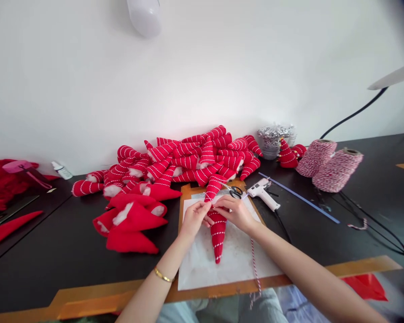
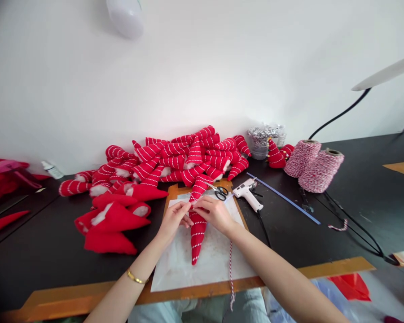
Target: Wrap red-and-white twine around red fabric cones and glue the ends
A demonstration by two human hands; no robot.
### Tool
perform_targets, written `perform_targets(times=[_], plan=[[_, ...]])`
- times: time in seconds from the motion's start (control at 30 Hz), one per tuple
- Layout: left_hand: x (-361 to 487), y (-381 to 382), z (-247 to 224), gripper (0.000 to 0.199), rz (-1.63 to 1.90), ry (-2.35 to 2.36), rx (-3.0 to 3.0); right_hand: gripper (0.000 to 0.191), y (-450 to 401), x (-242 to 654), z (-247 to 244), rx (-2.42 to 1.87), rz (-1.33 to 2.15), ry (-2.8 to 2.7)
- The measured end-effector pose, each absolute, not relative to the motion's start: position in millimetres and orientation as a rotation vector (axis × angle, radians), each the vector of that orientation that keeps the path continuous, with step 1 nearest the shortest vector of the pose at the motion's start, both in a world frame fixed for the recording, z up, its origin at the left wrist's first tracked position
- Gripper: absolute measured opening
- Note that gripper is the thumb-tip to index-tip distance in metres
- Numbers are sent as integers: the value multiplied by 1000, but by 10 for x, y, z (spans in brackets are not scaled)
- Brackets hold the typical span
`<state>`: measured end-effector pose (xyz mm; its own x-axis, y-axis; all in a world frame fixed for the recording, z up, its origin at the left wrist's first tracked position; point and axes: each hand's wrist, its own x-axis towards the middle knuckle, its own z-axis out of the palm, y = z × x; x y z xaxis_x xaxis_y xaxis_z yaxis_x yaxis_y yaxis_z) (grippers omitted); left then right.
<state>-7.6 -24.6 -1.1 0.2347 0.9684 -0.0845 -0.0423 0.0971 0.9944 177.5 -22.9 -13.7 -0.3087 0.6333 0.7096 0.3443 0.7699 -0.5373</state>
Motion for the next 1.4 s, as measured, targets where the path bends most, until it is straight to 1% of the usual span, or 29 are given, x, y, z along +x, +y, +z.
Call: perform_targets(times=[0.2,0.6,0.8,0.9,1.0,1.17,1.33,1.4], plan=[[-69,-236,-28,44,1026,996,1000,25,-271,1734,-94,-782,487,-1848],[-46,-235,-69,50,1094,947,986,26,-285,1656,-117,-909,728,-1629],[-60,-230,-66,48,1090,984,1099,32,-263,1648,-164,-962,1043,-1484],[-69,-227,-66,47,1078,995,1137,32,-261,1643,-177,-950,1132,-1448],[-73,-222,-85,45,1087,1011,1147,32,-263,1639,-176,-961,1082,-1467],[-75,-212,-104,44,1109,1021,1105,30,-247,1662,-163,-946,875,-1617],[-81,-211,-76,44,1113,1010,1093,30,-230,1695,-159,-904,994,-1593],[-87,-208,-69,45,1105,1005,1125,30,-228,1703,-152,-913,944,-1590]])
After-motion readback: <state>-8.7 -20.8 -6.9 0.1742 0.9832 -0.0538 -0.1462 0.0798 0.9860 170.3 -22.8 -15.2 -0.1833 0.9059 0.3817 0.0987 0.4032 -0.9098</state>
